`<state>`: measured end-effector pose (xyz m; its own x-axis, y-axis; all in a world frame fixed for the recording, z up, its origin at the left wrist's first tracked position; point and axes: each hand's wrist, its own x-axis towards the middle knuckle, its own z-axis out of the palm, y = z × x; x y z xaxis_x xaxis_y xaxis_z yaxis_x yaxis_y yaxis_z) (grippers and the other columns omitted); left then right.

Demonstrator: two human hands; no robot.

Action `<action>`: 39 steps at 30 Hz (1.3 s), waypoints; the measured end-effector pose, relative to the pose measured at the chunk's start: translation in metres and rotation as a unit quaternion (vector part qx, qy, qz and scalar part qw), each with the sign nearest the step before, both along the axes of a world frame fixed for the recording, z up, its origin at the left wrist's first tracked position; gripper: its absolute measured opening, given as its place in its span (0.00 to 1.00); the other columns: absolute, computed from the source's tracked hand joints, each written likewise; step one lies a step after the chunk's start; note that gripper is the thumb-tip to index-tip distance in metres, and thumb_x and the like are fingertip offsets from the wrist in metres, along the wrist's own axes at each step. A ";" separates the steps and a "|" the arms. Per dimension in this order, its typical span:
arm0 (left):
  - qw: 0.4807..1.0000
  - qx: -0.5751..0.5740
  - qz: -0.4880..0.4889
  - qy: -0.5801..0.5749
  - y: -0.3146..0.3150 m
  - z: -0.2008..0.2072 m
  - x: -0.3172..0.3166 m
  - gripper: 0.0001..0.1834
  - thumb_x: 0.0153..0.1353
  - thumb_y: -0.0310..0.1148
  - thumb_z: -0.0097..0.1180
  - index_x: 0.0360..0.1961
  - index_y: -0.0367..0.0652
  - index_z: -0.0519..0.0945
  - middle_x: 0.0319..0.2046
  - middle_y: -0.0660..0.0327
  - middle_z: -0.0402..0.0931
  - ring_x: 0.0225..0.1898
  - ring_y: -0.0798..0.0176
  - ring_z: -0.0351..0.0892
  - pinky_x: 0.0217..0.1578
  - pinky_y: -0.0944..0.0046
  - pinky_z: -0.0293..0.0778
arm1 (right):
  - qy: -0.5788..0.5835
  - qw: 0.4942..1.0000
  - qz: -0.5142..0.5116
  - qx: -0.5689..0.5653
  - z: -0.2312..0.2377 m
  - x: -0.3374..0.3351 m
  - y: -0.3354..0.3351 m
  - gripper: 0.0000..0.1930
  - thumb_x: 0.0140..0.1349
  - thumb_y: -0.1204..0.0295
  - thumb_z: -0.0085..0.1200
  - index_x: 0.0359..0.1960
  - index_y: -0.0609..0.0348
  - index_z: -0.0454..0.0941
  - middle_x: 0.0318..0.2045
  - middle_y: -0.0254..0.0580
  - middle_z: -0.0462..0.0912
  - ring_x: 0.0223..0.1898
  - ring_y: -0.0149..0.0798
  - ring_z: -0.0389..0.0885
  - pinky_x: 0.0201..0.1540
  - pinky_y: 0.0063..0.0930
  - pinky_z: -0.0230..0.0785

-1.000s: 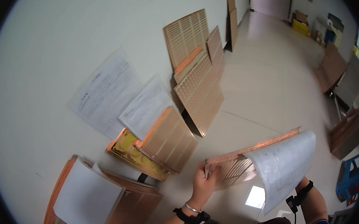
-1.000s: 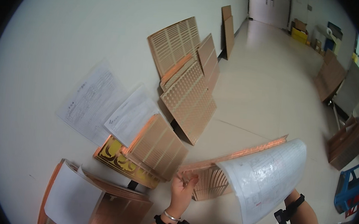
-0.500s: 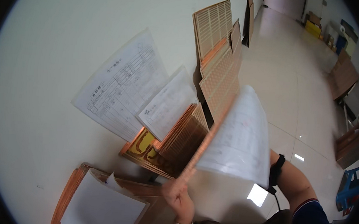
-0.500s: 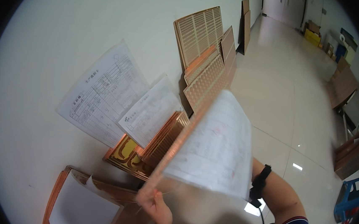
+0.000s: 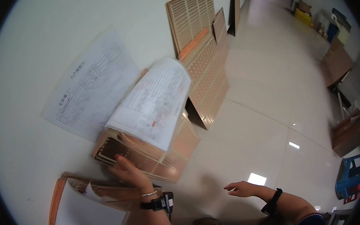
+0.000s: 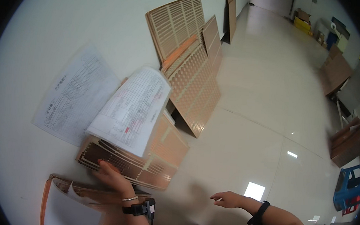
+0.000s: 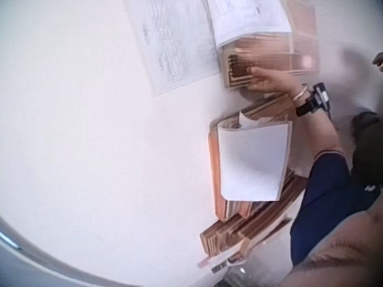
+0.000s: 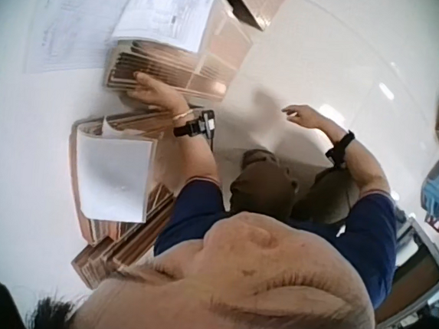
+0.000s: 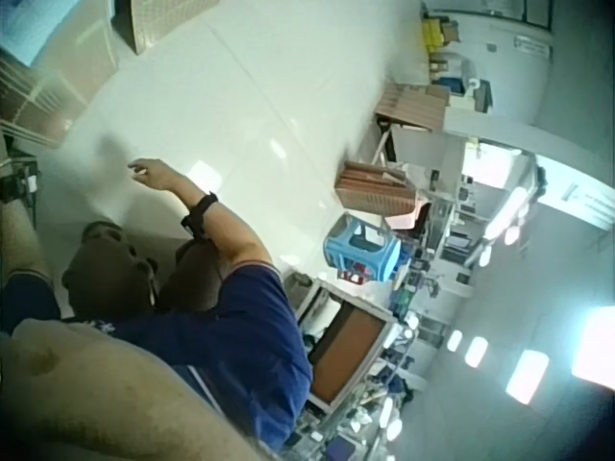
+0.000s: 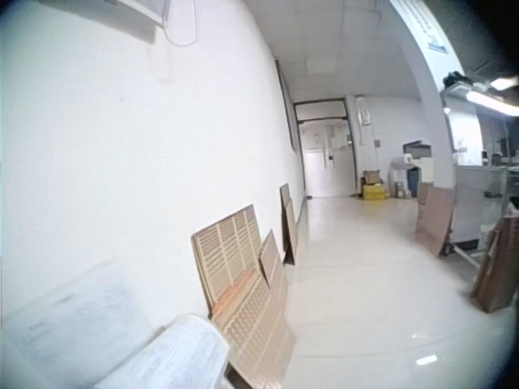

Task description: Organizing and sorting copper circuit boards and associated production documents on a facility floor.

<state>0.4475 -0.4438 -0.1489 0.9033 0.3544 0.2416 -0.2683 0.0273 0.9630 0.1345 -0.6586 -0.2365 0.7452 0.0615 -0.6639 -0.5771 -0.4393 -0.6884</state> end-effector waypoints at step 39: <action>0.700 0.214 -0.597 0.327 0.043 0.100 -0.213 0.19 0.63 0.32 0.46 0.55 0.38 0.67 0.50 0.54 0.72 0.51 0.58 0.71 0.51 0.62 0.66 | 0.018 0.984 -0.172 -0.042 0.065 -0.147 -0.012 0.12 0.58 0.74 0.47 0.42 0.65 0.76 0.31 0.48 0.81 0.29 0.38 0.81 0.35 0.29 0.73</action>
<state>0.2348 -0.4011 -0.0491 0.4610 -0.7267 -0.5092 0.2019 -0.4729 0.8577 -0.0123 -0.6706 -0.1718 0.6886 -0.2475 -0.6816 -0.7247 -0.2687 -0.6345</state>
